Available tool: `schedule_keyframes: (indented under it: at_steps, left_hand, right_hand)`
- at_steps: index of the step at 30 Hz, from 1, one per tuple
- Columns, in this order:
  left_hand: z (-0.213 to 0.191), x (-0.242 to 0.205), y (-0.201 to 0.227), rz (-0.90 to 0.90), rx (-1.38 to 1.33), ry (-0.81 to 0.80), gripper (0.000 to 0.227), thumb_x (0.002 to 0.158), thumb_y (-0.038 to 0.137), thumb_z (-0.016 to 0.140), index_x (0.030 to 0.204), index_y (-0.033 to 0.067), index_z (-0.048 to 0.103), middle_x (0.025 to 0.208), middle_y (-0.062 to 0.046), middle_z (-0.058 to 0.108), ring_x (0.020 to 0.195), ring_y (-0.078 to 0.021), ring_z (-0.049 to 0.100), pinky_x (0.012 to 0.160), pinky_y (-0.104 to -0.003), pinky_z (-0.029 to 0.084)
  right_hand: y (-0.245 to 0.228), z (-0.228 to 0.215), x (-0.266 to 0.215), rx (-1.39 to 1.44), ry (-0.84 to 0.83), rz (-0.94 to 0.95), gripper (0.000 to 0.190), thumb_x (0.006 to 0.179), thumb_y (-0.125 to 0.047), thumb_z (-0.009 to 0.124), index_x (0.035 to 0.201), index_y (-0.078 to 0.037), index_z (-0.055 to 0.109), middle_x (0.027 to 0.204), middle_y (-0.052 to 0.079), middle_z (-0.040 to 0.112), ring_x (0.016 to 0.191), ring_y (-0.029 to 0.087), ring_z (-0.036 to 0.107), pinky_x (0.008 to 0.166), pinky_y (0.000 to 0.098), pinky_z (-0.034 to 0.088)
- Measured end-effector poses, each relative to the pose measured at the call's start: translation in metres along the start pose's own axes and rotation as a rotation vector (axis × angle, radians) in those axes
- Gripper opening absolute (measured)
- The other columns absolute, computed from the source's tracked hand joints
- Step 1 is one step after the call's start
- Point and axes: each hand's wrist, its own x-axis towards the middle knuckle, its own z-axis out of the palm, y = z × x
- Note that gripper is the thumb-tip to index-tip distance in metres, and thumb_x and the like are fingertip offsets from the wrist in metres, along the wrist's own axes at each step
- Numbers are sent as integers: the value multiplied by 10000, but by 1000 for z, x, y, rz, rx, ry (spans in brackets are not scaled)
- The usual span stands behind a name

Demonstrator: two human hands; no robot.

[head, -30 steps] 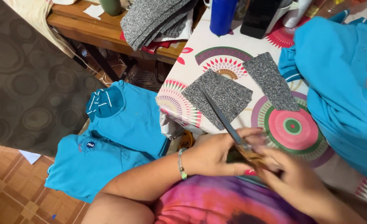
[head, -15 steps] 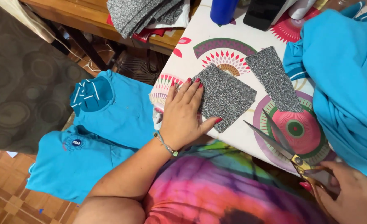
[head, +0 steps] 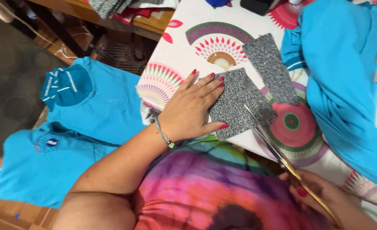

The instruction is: The person is using scissors to cut small, rectangular strips of grey fabric on a patterned work surface, with blue shirts and a sewing machine visible in the background.

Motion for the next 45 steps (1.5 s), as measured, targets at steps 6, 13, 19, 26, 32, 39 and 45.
schedule_keyframes:
  at_steps: [6, 13, 19, 26, 32, 39, 45]
  left_hand:
    - [4, 8, 9, -5, 51, -33, 935, 902, 748, 508, 1479, 12, 509, 1536, -162, 520, 1444, -344, 451, 1236, -545, 220]
    - [10, 6, 25, -84, 92, 23, 923, 899, 764, 500, 1453, 26, 544, 1510, -153, 554, 1418, -358, 486, 1230, -534, 245]
    - [-1, 6, 24, -26, -44, 100, 809, 930, 676, 548, 1429, 39, 565, 1490, -145, 571, 1425, -350, 499, 1244, -568, 234]
    - [14, -10, 15, 343, -374, 77, 353, 1043, 358, 603, 1278, 114, 700, 1375, -56, 677, 1358, -314, 593, 1184, -514, 418]
    - [31, -5, 13, 330, -256, 51, 391, 1038, 451, 550, 1236, 168, 733, 1378, -13, 670, 1342, -288, 591, 1157, -492, 417]
    - [24, -6, 20, 326, -232, 69, 397, 1030, 460, 557, 1242, 165, 716, 1343, -36, 692, 1278, -309, 632, 1072, -495, 466]
    - [26, -8, 20, 347, -225, 84, 333, 1047, 412, 553, 1204, 187, 743, 1346, -33, 687, 1299, -300, 618, 1099, -500, 449]
  right_hand:
    - [6, 13, -10, -344, -105, -514, 346, 942, -128, 638, 1246, -43, 778, 656, 156, 667, 498, 225, 589, 477, 323, 511]
    - [-2, 31, -13, -69, -223, -540, 421, 927, -131, 635, 1304, 47, 696, 611, 93, 441, 531, 234, 484, 467, 349, 389]
    - [-6, 26, -3, -69, -258, -580, 434, 908, -155, 643, 1283, 54, 705, 599, 109, 444, 513, 229, 458, 467, 335, 377]
    - [-8, 23, -4, -137, -186, -647, 383, 931, -182, 634, 1218, 53, 729, 551, 79, 428, 484, 221, 473, 456, 316, 372]
    - [-5, 12, -1, -101, -202, -547, 377, 946, -147, 618, 1239, 59, 736, 611, 113, 439, 550, 257, 472, 478, 364, 363]
    - [-5, 0, 10, -166, -161, -484, 375, 902, -140, 691, 1228, 32, 762, 607, 92, 493, 541, 236, 510, 468, 352, 413]
    - [-12, -2, 12, -215, -150, -411, 380, 925, -113, 676, 1290, -34, 750, 721, 177, 591, 610, 261, 533, 544, 364, 392]
